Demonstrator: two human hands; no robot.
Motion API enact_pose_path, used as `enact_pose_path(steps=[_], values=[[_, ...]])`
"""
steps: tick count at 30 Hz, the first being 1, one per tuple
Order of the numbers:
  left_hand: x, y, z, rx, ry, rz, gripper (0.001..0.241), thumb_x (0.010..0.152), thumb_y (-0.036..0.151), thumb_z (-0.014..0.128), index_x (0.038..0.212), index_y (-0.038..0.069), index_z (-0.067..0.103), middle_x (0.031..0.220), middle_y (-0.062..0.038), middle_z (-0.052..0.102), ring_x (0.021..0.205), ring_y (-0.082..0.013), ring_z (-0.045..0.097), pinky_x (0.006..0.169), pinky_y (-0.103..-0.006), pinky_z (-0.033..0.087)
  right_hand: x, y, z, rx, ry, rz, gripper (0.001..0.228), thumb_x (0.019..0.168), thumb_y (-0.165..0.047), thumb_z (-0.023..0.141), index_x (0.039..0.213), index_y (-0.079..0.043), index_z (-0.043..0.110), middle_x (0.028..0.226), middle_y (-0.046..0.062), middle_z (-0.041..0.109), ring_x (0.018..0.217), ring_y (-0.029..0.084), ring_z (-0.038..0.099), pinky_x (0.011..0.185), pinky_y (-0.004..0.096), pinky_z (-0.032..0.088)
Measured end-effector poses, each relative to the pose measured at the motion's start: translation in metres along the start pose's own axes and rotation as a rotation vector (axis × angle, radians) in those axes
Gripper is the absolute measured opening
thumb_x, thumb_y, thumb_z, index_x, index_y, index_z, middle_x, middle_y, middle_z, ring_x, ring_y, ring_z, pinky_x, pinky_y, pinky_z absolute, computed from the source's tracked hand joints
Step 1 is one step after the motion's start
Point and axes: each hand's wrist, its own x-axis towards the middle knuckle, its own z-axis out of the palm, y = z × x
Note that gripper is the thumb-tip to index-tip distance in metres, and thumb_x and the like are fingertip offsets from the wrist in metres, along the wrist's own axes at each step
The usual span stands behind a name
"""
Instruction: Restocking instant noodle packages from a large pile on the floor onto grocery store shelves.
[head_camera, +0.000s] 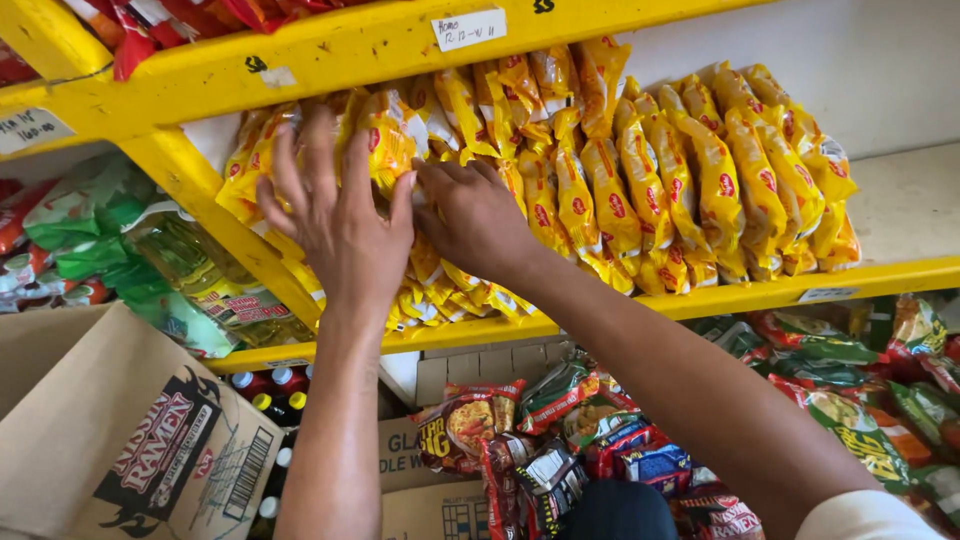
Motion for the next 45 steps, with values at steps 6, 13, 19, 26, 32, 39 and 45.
enact_pose_path(steps=[6,13,19,26,32,39,45], values=[[0.006,-0.014,0.015,-0.036,-0.178,-0.033,0.046,0.090,0.028,0.082,0.128,0.006,0.067,0.134,-0.014,0.066,0.146,-0.0380,0.044,0.121,-0.0682,0.001,-0.003,0.002,0.002,-0.056,0.010,-0.015,0.044,0.093,-0.026,0.067,0.130,-0.003,0.062,0.116,0.017,0.070,0.109,0.035,0.066,0.105,0.050,0.045],[0.034,-0.018,0.020,-0.012,-0.350,-0.045,0.054,0.088,0.029,0.081,0.130,0.000,0.065,0.131,-0.022,0.065,0.132,-0.0405,0.052,0.123,-0.0572,0.022,0.002,0.006,0.008,-0.090,-0.019,0.055,0.043,0.094,-0.028,0.068,0.130,-0.005,0.063,0.115,0.017,0.070,0.109,0.038,0.065,0.100,0.049,0.046],[0.073,-0.007,0.012,0.088,-0.577,-0.126,0.074,0.085,0.047,0.076,0.140,0.001,0.058,0.137,-0.026,0.058,0.125,-0.0436,0.053,0.107,-0.0583,0.035,0.000,-0.002,-0.006,-0.024,-0.030,0.053,0.050,0.091,-0.031,0.071,0.131,-0.002,0.059,0.110,0.016,0.070,0.106,0.035,0.066,0.099,0.051,0.046],[0.096,-0.047,0.051,-0.070,-0.863,-0.148,0.074,0.087,0.054,0.067,0.146,0.013,0.051,0.147,-0.018,0.051,0.133,-0.0416,0.047,0.109,-0.0504,0.037,0.009,-0.002,-0.001,-0.009,-0.032,0.073,0.049,0.092,-0.033,0.072,0.129,-0.004,0.060,0.106,0.014,0.071,0.101,0.035,0.067,0.096,0.049,0.047],[0.086,-0.046,0.052,-0.064,-0.844,-0.145,0.061,0.092,0.047,0.061,0.144,0.015,0.056,0.147,-0.019,0.052,0.134,-0.0418,0.047,0.112,-0.0503,0.035,0.006,-0.003,0.000,0.025,-0.037,0.111,0.047,0.095,-0.034,0.070,0.131,-0.005,0.059,0.106,0.012,0.073,0.100,0.034,0.068,0.096,0.047,0.048],[0.088,-0.049,0.052,-0.049,-0.863,-0.088,0.069,0.091,0.054,0.062,0.143,0.008,0.058,0.145,-0.023,0.054,0.135,-0.0424,0.048,0.114,-0.0499,0.035,0.004,-0.008,-0.010,0.075,-0.144,0.209,0.040,0.092,-0.034,0.074,0.120,-0.008,0.061,0.100,0.009,0.072,0.098,0.033,0.069,0.092,0.048,0.050],[0.094,-0.038,0.036,-0.115,-0.946,-0.178,0.084,0.088,0.070,0.060,0.145,0.009,0.053,0.149,-0.021,0.047,0.139,-0.0382,0.043,0.113,-0.0478,0.032,-0.002,-0.005,-0.011,0.067,-0.094,0.191,0.056,0.086,-0.034,0.077,0.131,-0.006,0.058,0.107,0.012,0.068,0.102,0.035,0.067,0.094,0.049,0.050]])
